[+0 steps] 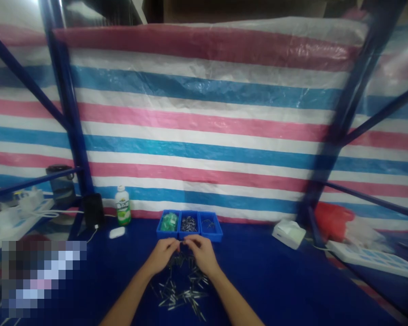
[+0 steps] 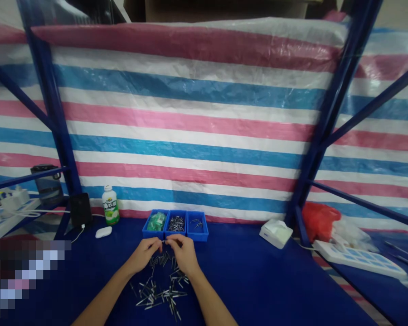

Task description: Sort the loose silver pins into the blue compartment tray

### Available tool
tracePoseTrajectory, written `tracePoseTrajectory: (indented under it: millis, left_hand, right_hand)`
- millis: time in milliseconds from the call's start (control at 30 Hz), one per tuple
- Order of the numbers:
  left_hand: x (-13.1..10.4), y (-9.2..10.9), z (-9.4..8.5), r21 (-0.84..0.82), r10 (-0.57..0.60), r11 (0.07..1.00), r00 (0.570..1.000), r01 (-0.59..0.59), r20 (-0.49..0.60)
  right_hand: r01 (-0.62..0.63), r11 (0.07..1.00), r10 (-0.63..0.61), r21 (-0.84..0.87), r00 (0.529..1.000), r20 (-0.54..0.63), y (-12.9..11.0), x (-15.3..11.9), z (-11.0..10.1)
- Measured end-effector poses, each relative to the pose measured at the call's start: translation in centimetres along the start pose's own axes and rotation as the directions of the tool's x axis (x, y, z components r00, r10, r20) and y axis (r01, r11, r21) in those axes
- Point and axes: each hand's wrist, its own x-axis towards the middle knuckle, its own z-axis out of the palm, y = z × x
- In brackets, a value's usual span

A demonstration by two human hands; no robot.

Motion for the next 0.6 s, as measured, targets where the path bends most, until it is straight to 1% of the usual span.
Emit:
tracePoseTrajectory:
  millis: [33, 100, 200, 267, 300, 367, 433, 467, 500, 533, 600]
  left_hand:
    - [-0.1, -0.1, 0.1, -0.026, -0.006, 1.0, 1.0, 0.006, -0.003]
    - [-0.2, -0.4, 0.0, -0.062, -0.017, 0.998, 1.0, 0.016, -0.014]
    - [-0.3, -1.3, -0.3, -0.018, -0.029, 0.999, 0.998, 0.028, -0.052]
    - [-0.2, -1.9, -0.5, 0.034, -0.04, 0.999, 0.997, 0.042, -0.067]
    - [-0.1, -2.1, -0.6, 0.049, -0.044, 0.998, 0.997, 0.048, -0.071]
    - [0.1, -2.3, -0.5, 0.063, -0.052, 0.996, 0.996, 0.056, -0.072]
    - [0.1, -2.1, -0.4, 0.065, -0.061, 0.996, 0.996, 0.066, -0.064]
    - [0.1, -1.9, -0.4, 0.067, -0.069, 0.995, 0.996, 0.073, -0.062]
    - [0.0, -1.6, -0.3, 0.074, -0.077, 0.994, 0.995, 0.082, -0.062]
    - [0.0, -1.4, -0.3, 0.086, -0.084, 0.992, 0.995, 0.089, -0.063]
    - [-0.2, -0.9, -0.4, 0.133, -0.081, 0.987, 0.994, 0.09, -0.068]
  right_hand:
    - [-0.012, 0.998, 0.012, 0.055, 1.0, -0.009, -0.1, 0.0, -0.1]
    - [-0.046, 0.971, 0.05, 0.235, 0.999, -0.01, -0.5, 0.0, -0.4]
    - [-0.092, 0.844, 0.102, 0.529, 0.995, 0.01, -1.0, 0.0, -0.8]
    - [-0.117, 0.779, 0.133, 0.616, 0.991, 0.02, -0.9, 0.1, -0.9]
    - [-0.137, 0.769, 0.162, 0.624, 0.987, 0.017, -0.7, 0.3, -0.9]
    - [-0.183, 0.782, 0.252, 0.596, 0.967, -0.033, -0.1, 0.7, -0.9]
    - [-0.225, 0.816, 0.338, 0.532, 0.933, -0.125, 0.6, 1.0, -1.0]
    - [-0.233, 0.842, 0.355, 0.487, 0.919, -0.173, 0.9, 1.1, -1.0]
    - [-0.229, 0.873, 0.345, 0.43, 0.914, -0.213, 1.1, 1.2, -1.1]
    - [-0.213, 0.908, 0.312, 0.362, 0.919, -0.24, 1.3, 1.1, -1.2]
    - [-0.161, 0.966, 0.21, 0.2, 0.945, -0.253, 1.3, 0.8, -1.3]
